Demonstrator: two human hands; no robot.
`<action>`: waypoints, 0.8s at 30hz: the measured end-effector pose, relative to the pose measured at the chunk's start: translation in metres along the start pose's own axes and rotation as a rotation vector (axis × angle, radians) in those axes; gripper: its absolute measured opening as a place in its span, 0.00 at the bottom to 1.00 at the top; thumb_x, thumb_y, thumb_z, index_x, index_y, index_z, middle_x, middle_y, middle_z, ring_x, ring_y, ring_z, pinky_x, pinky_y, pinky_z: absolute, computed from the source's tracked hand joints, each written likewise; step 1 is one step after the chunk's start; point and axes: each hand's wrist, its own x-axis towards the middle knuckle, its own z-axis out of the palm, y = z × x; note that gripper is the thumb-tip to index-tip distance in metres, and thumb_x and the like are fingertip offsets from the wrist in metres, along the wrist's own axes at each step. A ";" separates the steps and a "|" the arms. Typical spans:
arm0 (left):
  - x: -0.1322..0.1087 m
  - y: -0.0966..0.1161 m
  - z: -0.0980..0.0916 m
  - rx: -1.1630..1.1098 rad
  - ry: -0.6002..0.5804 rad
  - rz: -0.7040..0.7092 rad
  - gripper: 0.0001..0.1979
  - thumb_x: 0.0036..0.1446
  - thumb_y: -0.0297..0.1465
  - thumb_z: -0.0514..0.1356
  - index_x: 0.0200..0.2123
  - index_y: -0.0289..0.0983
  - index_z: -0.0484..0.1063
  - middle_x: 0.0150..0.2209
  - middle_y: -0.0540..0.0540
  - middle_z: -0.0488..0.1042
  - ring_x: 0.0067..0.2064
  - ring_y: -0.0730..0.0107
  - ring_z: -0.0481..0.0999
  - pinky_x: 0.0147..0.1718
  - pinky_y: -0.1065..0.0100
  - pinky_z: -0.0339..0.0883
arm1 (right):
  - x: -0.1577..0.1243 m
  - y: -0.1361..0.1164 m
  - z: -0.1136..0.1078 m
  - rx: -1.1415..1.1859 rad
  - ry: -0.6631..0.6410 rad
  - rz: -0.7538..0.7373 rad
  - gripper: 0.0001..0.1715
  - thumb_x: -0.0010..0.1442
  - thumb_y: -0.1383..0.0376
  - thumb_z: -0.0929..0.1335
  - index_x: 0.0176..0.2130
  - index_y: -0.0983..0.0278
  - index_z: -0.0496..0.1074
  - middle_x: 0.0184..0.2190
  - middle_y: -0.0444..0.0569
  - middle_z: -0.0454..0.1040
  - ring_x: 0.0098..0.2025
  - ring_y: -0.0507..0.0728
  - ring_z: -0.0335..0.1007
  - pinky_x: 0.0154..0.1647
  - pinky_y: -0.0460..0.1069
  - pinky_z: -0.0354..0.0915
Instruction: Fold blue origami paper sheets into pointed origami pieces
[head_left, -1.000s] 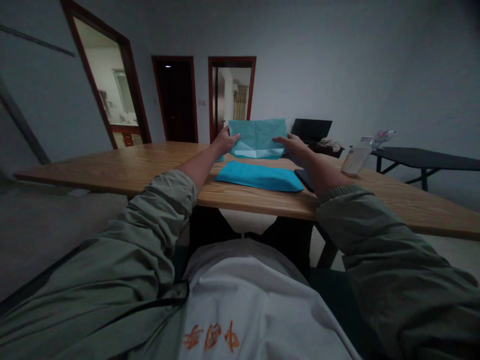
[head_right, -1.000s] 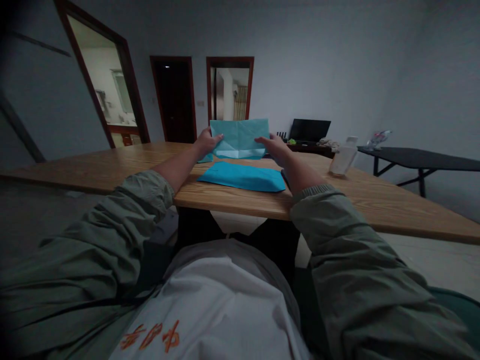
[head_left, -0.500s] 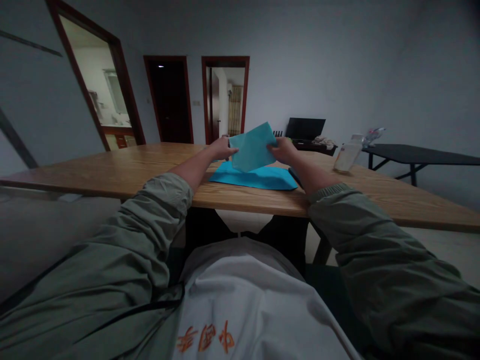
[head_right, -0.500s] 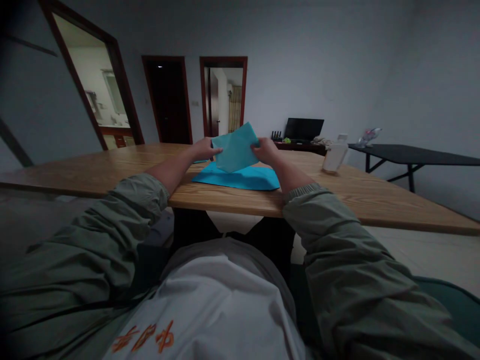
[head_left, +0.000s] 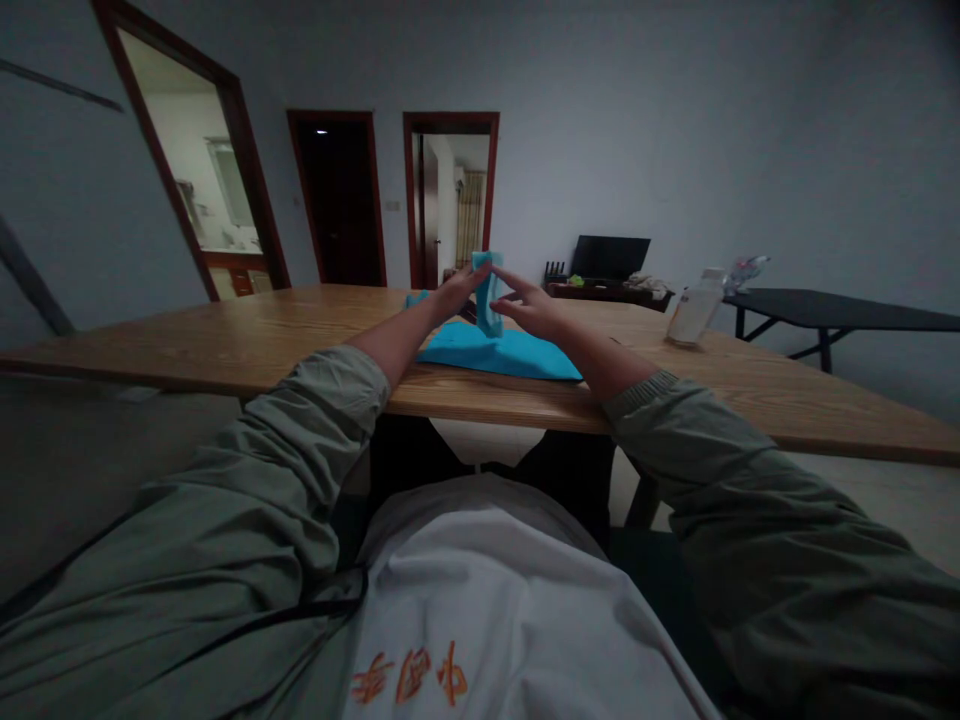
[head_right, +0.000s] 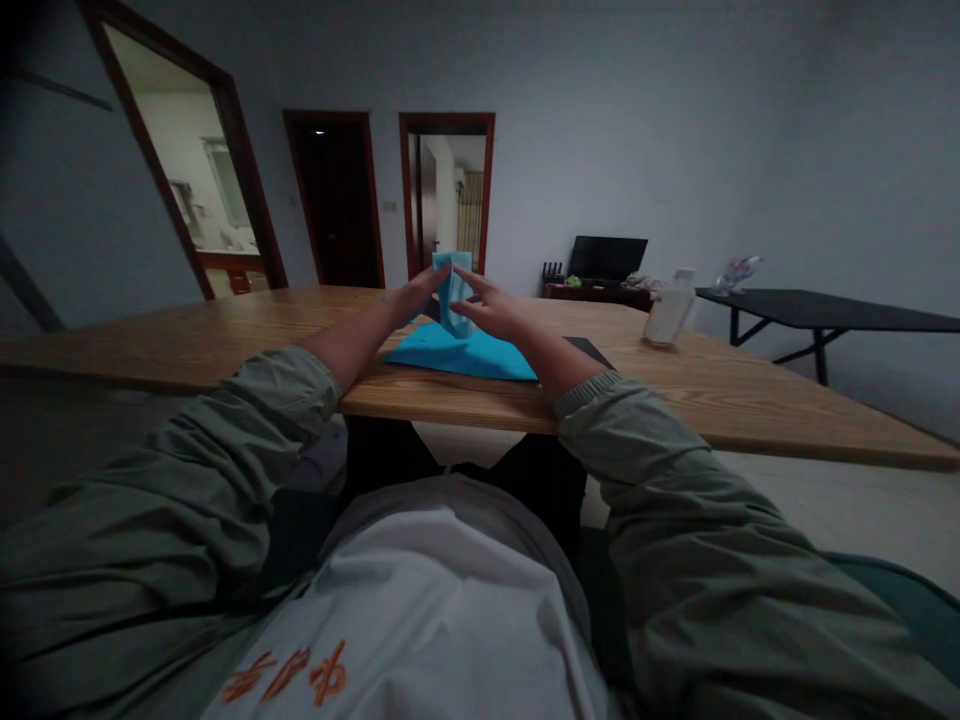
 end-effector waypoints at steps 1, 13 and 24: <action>-0.002 0.000 0.001 -0.013 -0.038 -0.010 0.32 0.63 0.52 0.46 0.60 0.36 0.61 0.41 0.39 0.77 0.34 0.63 0.78 0.38 0.59 0.75 | 0.000 0.000 0.001 -0.001 -0.006 -0.003 0.41 0.57 0.50 0.67 0.66 0.53 0.58 0.64 0.50 0.61 0.54 0.65 0.67 0.55 0.61 0.65; 0.018 -0.017 -0.009 0.070 0.114 0.220 0.28 0.60 0.34 0.56 0.63 0.39 0.58 0.52 0.41 0.73 0.48 0.64 0.75 0.48 0.62 0.72 | 0.003 0.005 -0.008 0.175 0.245 0.413 0.43 0.54 0.58 0.71 0.65 0.62 0.56 0.56 0.59 0.68 0.47 0.61 0.72 0.47 0.58 0.71; 0.004 -0.009 -0.006 0.051 -0.021 -0.033 0.26 0.54 0.38 0.64 0.54 0.35 0.65 0.41 0.38 0.77 0.31 0.67 0.78 0.34 0.64 0.75 | 0.003 -0.001 -0.010 0.147 0.222 0.429 0.24 0.61 0.59 0.65 0.56 0.63 0.63 0.45 0.53 0.75 0.41 0.57 0.74 0.42 0.54 0.72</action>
